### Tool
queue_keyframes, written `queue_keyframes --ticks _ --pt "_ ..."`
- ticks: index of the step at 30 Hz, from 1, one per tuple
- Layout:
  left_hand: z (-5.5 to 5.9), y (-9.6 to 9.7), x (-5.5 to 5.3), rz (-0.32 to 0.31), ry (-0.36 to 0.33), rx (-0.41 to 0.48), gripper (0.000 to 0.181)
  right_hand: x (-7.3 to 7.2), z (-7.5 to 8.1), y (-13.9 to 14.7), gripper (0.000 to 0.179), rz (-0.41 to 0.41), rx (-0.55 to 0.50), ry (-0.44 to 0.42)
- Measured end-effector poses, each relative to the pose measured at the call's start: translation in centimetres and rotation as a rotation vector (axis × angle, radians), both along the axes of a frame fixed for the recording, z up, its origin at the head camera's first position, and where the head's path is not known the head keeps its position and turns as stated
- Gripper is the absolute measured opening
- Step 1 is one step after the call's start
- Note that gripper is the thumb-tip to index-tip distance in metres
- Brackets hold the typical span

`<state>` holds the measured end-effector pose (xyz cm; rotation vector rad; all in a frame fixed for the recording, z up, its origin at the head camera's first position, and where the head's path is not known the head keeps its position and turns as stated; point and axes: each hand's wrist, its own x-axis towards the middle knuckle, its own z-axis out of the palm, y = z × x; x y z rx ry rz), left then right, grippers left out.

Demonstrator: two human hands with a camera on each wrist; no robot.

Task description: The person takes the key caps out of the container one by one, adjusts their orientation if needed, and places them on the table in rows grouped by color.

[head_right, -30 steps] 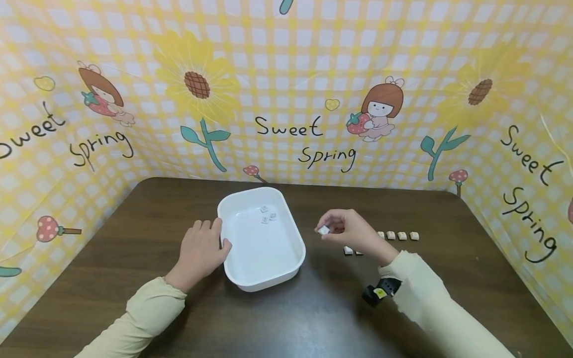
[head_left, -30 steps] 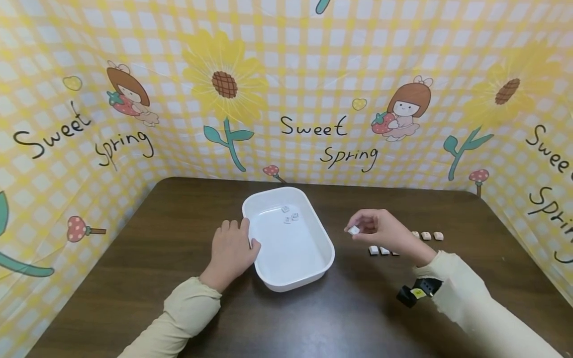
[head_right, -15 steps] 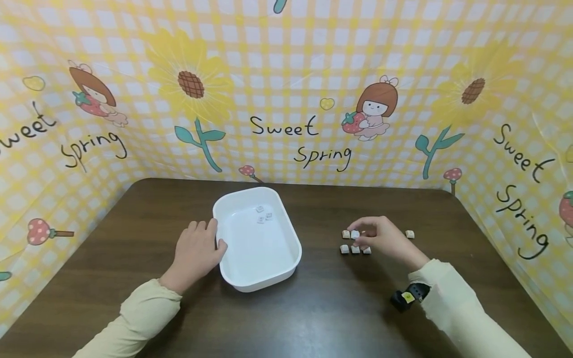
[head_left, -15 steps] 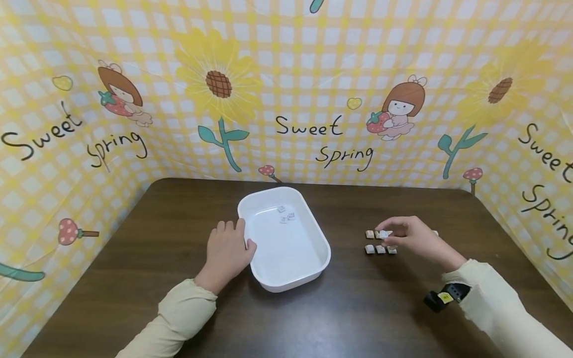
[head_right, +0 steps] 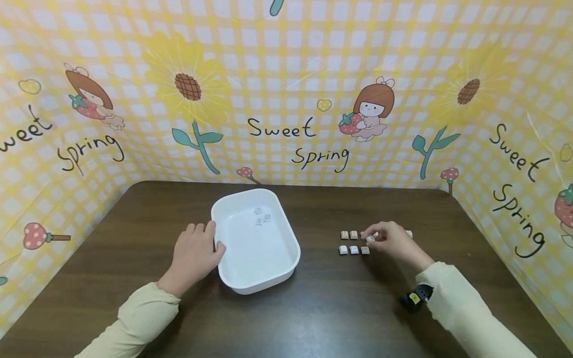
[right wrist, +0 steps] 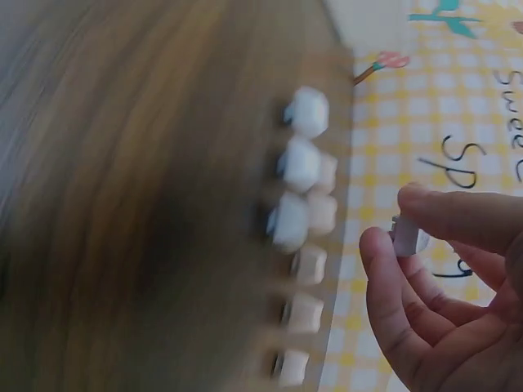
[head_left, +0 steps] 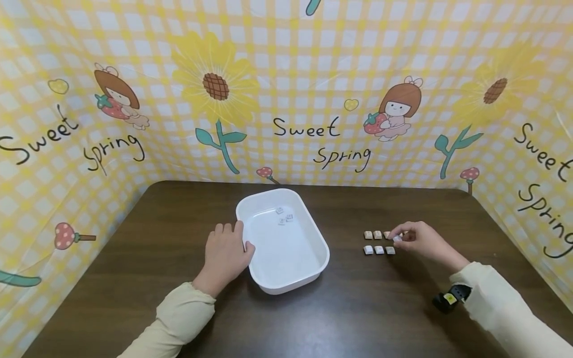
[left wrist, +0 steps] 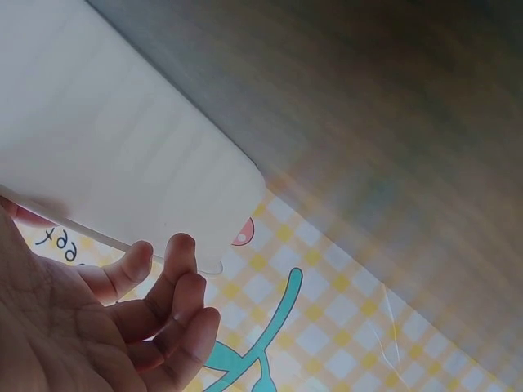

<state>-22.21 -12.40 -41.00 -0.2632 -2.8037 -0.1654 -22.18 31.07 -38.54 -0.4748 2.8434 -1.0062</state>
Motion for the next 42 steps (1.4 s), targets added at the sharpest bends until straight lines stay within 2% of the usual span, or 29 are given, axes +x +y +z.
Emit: queue_keyframes --ticks 3,5,9,15,26,36,42 --pt "-0.1 0.0 0.0 0.0 0.003 0.0 0.039 0.0 -0.8 0.7 0.012 0.024 0.11 0.104" --pt "-0.1 0.0 0.0 -0.001 0.002 0.002 0.039 0.0 -1.3 1.1 0.014 0.04 0.15 0.126" --pt "-0.1 0.0 -0.1 -0.005 0.017 0.004 0.038 -0.3 -2.2 1.6 0.019 0.053 0.183 0.099" --pt "-0.2 -0.1 -0.1 -0.026 0.06 0.015 0.034 -0.4 -2.7 1.7 0.022 0.019 0.21 0.081" --pt "-0.2 -0.1 0.0 -0.024 0.057 0.019 0.035 -0.5 -2.9 1.6 0.022 0.061 0.21 0.079" --pt "0.0 -0.1 0.0 -0.015 0.042 0.025 0.036 -0.6 -2.4 1.9 0.024 0.056 0.194 0.074" --pt "0.0 -0.1 0.1 -0.019 0.042 0.024 0.036 -0.3 -0.3 2.5 0.027 0.054 0.188 0.04"
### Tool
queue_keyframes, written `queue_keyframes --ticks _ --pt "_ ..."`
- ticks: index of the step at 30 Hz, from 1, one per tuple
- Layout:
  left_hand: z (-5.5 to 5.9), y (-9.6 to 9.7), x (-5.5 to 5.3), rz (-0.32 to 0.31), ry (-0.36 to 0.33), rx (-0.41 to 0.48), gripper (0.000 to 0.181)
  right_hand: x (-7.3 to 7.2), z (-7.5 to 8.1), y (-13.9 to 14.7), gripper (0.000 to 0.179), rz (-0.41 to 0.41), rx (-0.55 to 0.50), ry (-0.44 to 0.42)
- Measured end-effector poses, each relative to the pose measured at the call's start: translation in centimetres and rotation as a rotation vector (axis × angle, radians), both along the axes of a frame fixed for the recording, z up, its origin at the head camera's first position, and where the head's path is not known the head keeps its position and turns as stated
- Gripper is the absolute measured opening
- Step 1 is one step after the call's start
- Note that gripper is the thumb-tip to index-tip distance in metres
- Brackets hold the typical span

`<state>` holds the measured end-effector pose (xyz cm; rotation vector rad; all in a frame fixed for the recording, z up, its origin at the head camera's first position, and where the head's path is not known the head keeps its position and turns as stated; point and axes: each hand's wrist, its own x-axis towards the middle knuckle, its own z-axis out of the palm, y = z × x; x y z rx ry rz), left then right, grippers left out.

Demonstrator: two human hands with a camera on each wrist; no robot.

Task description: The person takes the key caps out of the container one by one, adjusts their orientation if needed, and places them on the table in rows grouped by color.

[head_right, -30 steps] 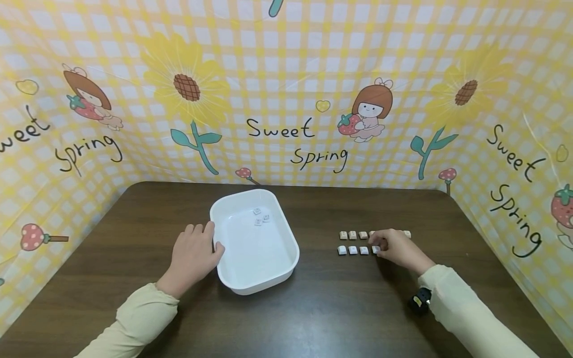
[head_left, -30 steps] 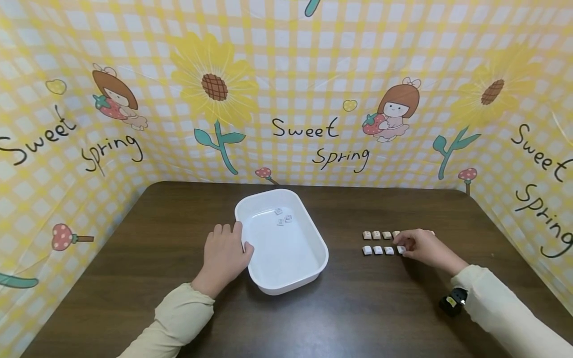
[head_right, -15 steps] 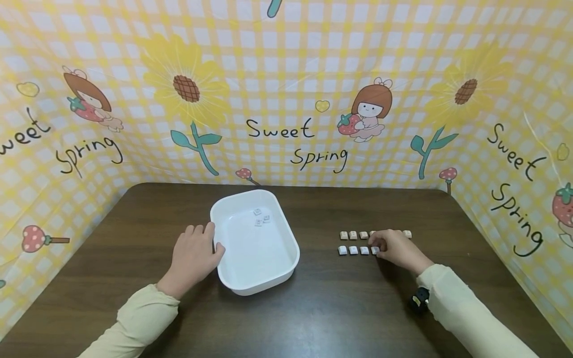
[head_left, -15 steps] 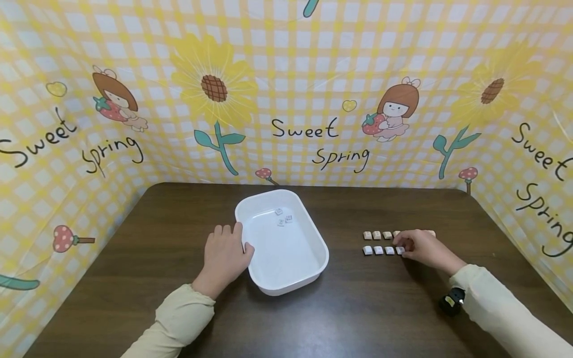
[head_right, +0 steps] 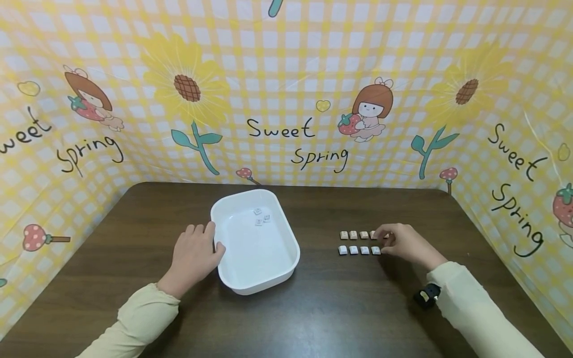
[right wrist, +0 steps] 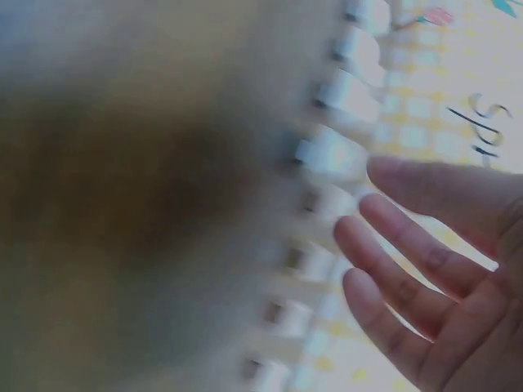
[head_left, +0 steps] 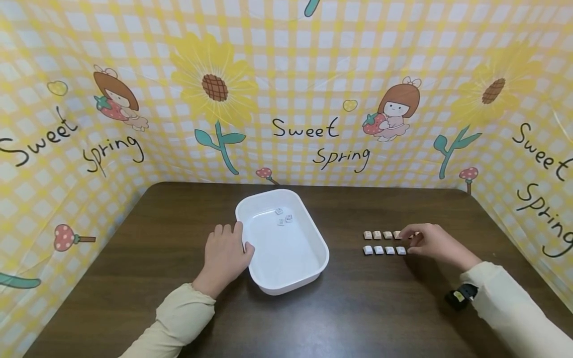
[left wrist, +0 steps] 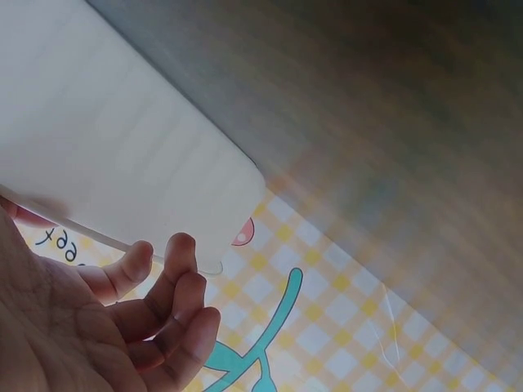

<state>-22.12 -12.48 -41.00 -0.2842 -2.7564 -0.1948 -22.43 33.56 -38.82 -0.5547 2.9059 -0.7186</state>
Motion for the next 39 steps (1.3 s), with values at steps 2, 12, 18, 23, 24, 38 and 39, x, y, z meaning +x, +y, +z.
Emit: queue_keyframes --ticks 2,12,18,23,24,38,39 --pt "-0.1 0.0 0.0 -0.002 -0.003 -0.002 0.036 0.0 1.3 0.0 0.026 0.014 0.026 0.013" --pt "-0.2 -0.1 -0.1 -0.002 -0.004 -0.008 0.035 -2.4 9.2 -7.0 0.025 0.099 -0.004 0.102" --pt "-0.2 0.0 -0.2 -0.005 0.003 -0.005 0.034 -5.7 10.3 -14.4 0.019 0.205 -0.066 0.127" --pt "-0.2 -0.1 -0.2 -0.003 0.011 -0.011 0.035 -8.4 9.5 -20.8 0.015 0.27 -0.059 0.101" --pt "-0.2 -0.1 -0.1 -0.002 0.009 -0.013 0.035 -8.9 9.2 -22.1 0.016 0.279 -0.045 0.084" --pt "-0.1 -0.1 0.1 0.011 0.001 -0.037 0.038 -11.3 2.9 -30.5 0.026 0.173 0.419 -0.044" --pt "-0.1 -0.2 0.1 0.013 0.001 -0.038 0.038 -11.4 2.4 -30.5 0.025 0.165 0.439 -0.024"
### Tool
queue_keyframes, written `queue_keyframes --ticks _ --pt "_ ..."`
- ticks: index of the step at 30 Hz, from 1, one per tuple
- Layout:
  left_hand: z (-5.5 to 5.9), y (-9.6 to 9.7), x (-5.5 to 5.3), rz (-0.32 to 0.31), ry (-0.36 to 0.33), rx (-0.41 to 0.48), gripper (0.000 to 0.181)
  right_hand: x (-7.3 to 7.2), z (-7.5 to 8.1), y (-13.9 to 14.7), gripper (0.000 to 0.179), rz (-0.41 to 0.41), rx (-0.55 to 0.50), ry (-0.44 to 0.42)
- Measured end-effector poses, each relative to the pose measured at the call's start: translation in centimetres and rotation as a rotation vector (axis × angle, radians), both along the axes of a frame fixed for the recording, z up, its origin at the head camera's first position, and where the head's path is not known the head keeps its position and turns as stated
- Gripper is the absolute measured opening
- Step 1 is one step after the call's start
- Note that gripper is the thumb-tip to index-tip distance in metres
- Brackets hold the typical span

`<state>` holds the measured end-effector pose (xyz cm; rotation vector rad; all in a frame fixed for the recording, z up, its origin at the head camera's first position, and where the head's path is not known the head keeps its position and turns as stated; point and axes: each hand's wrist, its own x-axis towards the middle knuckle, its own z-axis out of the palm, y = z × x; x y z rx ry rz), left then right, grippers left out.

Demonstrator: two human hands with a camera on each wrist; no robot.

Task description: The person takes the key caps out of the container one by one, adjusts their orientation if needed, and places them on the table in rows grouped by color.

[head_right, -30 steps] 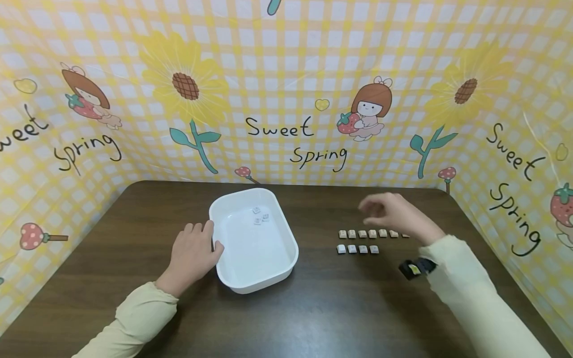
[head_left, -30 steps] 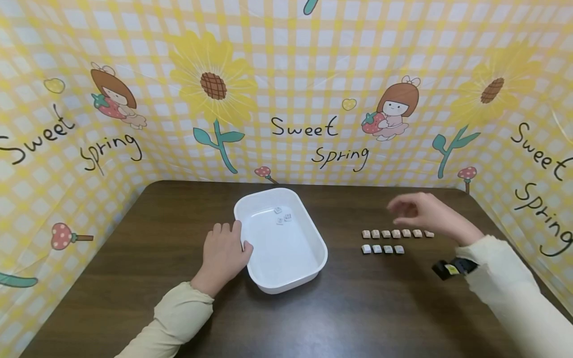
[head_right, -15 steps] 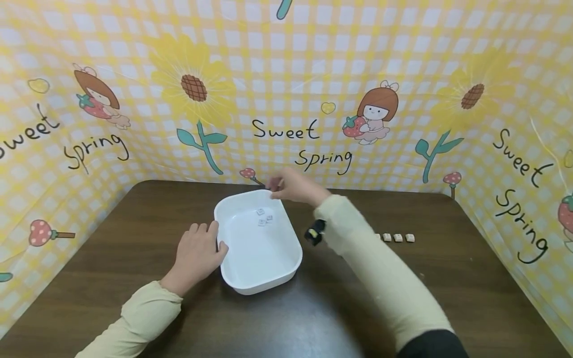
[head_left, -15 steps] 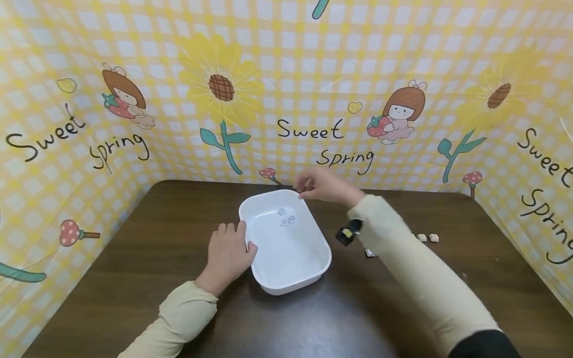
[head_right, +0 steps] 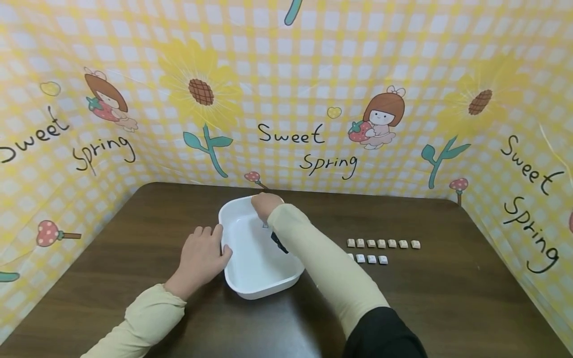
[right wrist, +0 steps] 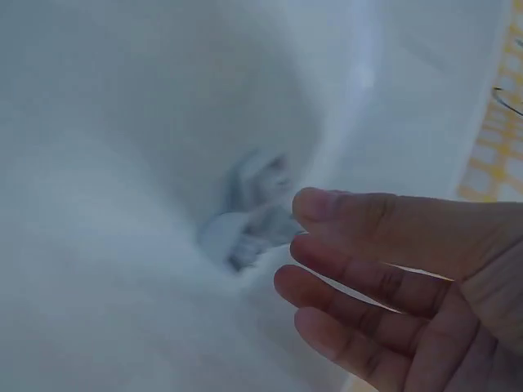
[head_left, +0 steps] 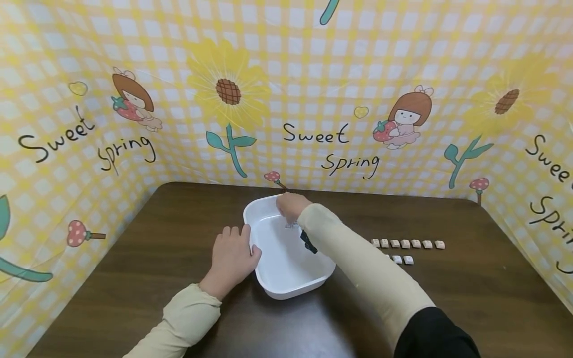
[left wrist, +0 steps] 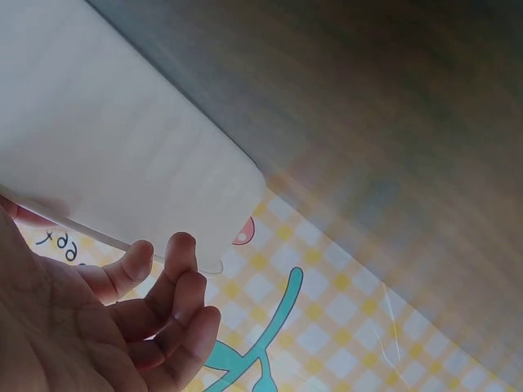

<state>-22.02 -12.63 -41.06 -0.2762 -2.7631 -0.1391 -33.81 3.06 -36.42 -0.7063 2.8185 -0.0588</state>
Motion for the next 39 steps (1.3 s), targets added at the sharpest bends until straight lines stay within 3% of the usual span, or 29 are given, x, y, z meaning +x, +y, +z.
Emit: queue_keyframes --ticks 5,7,10,16,23,32,39 --pt "0.1 0.1 0.2 0.003 -0.011 0.006 0.037 -0.3 -2.3 0.5 0.018 -0.044 -0.011 0.051" --pt "0.1 0.1 0.2 0.006 -0.019 0.006 0.037 -0.3 -2.7 0.6 0.018 -0.068 -0.045 0.05" --pt "0.1 0.2 0.2 0.007 -0.027 0.001 0.038 -0.3 -2.8 0.6 0.016 -0.039 -0.017 0.082" --pt "-0.1 0.2 0.1 0.007 -0.022 -0.001 0.038 0.1 -2.3 0.7 0.019 -0.017 0.012 0.089" --pt "-0.3 0.1 0.1 0.003 0.012 -0.005 0.036 1.4 0.4 0.1 0.019 0.128 0.058 0.094" --pt "0.0 0.2 0.1 0.009 -0.002 -0.001 0.038 4.4 3.9 0.6 0.018 0.148 -0.185 0.046" --pt "0.0 0.3 0.1 0.017 -0.018 -0.009 0.038 6.2 4.2 2.8 0.015 0.14 -0.426 -0.005"
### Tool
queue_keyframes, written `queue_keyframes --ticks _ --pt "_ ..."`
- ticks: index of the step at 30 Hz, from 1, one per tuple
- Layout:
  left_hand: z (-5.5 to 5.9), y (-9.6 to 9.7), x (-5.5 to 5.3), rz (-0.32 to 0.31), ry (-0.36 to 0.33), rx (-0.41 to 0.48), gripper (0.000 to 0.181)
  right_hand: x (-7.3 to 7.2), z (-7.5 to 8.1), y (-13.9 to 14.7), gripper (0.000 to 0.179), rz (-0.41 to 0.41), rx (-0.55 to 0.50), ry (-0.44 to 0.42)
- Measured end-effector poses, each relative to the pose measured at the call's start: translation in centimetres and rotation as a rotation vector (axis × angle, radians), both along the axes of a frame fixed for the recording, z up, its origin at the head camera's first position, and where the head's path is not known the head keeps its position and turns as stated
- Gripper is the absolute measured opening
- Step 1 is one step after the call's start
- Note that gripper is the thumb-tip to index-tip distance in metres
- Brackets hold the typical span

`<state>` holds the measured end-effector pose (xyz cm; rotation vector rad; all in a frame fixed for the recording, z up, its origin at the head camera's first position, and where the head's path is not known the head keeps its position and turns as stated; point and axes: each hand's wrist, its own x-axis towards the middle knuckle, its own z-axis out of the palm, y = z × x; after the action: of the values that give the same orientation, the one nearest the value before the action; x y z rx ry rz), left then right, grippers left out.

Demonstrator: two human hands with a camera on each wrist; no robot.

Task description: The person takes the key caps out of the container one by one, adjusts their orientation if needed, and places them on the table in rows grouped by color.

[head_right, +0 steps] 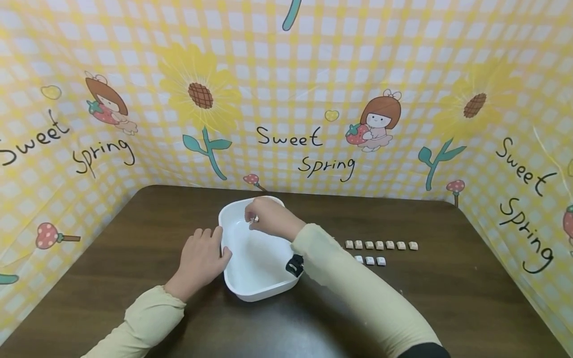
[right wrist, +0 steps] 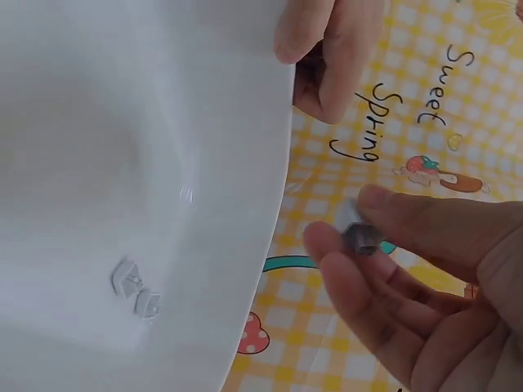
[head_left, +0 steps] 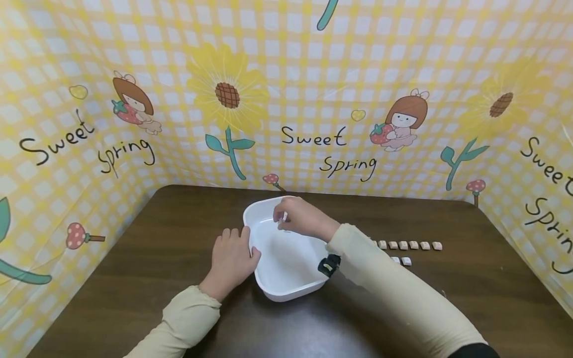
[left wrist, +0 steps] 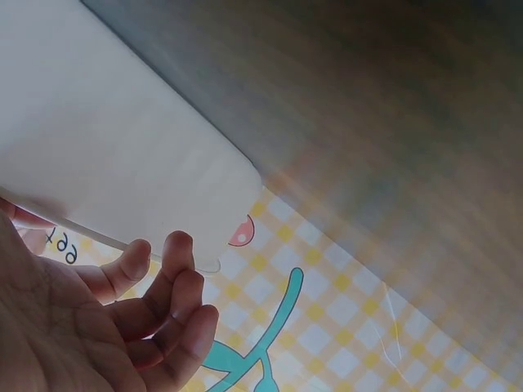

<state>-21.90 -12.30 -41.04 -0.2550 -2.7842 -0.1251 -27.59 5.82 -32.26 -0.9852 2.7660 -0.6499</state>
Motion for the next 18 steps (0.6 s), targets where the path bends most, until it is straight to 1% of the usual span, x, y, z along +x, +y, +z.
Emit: queue_keyframes --ticks 3,7,10,13,18 --pt "0.0 0.0 0.0 -0.001 -0.003 -0.004 0.038 0.4 -0.3 1.2 0.018 0.01 -0.12 -0.008" --pt "0.0 0.0 -0.1 -0.003 0.006 -0.001 0.038 1.1 -0.3 2.6 0.021 0.007 -0.286 -0.019" --pt "-0.1 0.0 -0.2 -0.003 0.011 -0.002 0.038 1.8 -0.3 3.6 0.021 -0.01 -0.382 -0.066" --pt "-0.1 0.0 -0.2 -0.004 0.018 -0.005 0.037 2.3 -0.4 4.5 0.02 -0.035 -0.425 -0.08" --pt "-0.1 0.0 -0.1 -0.01 0.03 -0.003 0.036 3.1 -0.4 5.7 0.02 -0.08 -0.432 -0.071"
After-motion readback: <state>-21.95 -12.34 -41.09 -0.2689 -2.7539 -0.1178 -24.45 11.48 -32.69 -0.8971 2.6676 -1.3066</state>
